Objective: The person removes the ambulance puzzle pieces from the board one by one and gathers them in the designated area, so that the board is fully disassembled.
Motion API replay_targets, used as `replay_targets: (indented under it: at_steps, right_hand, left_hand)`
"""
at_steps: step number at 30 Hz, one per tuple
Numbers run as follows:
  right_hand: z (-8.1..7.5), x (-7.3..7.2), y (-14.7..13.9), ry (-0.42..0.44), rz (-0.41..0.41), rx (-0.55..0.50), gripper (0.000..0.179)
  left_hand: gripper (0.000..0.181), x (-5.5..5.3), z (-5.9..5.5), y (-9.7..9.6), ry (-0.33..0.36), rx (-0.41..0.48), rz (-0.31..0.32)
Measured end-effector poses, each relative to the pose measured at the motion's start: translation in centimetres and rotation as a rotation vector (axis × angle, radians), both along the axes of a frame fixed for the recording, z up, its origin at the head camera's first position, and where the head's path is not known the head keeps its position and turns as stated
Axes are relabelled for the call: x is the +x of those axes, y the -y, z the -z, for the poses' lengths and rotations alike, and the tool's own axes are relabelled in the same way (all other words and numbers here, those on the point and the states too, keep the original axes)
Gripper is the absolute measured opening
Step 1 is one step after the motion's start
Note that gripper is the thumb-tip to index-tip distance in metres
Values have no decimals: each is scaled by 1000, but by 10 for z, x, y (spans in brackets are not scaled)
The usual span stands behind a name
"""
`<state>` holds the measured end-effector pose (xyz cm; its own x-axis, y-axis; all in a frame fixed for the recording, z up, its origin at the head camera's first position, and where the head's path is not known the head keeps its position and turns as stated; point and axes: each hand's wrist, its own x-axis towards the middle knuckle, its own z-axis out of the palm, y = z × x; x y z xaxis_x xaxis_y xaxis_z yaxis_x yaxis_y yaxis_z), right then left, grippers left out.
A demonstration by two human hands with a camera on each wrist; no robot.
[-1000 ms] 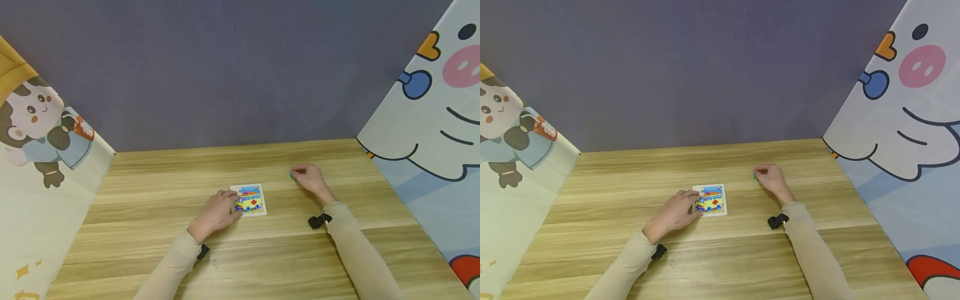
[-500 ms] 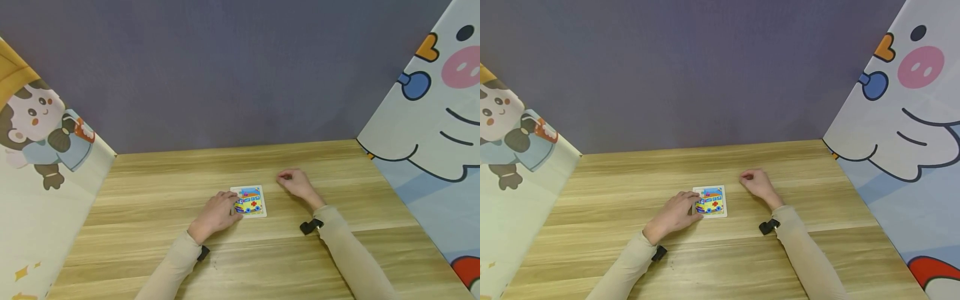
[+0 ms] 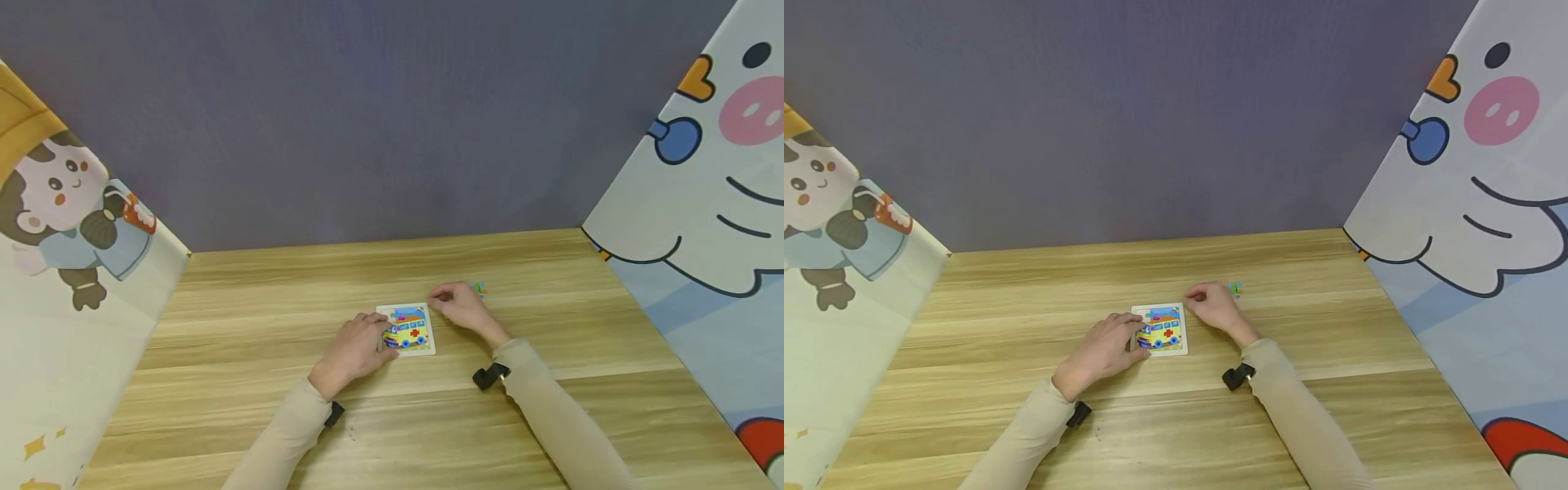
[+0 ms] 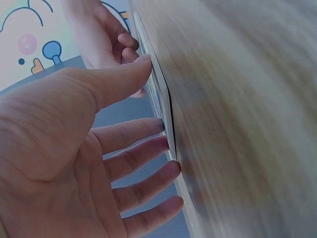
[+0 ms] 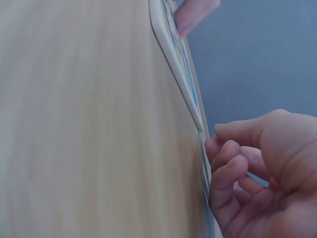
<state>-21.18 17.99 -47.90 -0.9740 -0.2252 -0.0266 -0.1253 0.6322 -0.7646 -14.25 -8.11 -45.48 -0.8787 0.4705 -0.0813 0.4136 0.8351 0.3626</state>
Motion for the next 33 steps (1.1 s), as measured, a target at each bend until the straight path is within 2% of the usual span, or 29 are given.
replay_targets:
  at_steps: [16,23,33]
  right_hand:
    - [-4,5,41,1,-73,8,22]
    - [-2,3,57,-3,-119,13,18]
    - [-6,5,72,-2,-83,119,15]
  left_hand:
    - [61,1,0,-2,-50,-43,-8]
    - [59,2,1,-2,-84,-56,0]
    - [58,2,1,-4,-121,-90,-4]
